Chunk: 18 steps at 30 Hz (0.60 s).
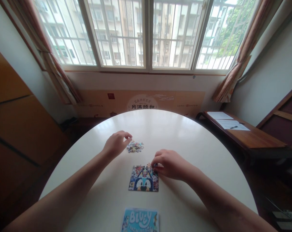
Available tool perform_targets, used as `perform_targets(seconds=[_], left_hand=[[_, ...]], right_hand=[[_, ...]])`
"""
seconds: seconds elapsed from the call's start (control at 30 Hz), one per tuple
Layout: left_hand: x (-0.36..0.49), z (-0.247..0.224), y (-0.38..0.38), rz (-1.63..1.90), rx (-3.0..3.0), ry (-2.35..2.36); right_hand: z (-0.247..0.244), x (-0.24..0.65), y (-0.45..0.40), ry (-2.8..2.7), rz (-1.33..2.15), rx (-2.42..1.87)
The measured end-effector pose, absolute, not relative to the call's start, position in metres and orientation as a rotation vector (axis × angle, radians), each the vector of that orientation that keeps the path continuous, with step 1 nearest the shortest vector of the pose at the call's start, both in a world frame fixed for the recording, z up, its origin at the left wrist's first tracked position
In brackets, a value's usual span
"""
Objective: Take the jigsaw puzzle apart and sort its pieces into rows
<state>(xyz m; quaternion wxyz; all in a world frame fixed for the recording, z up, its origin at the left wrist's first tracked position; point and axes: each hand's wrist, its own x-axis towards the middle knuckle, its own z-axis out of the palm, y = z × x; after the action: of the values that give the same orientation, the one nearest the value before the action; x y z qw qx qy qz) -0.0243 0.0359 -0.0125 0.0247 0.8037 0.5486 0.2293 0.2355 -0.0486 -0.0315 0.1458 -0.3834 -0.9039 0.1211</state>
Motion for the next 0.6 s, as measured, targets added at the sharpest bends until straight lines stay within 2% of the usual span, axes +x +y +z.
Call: perform_targets(seconds=[0.27, 0.6], left_hand=[[0.016, -0.026, -0.009, 0.495, 2.656, 1.217], [0.025, -0.02, -0.023, 0.239, 2.643, 1.172]], right_hand=[[-0.027, 0.244, -0.046, -2.52, 0.27, -1.242], [-0.024, 0.244, -0.049, -2.634, 0.34, -1.151]])
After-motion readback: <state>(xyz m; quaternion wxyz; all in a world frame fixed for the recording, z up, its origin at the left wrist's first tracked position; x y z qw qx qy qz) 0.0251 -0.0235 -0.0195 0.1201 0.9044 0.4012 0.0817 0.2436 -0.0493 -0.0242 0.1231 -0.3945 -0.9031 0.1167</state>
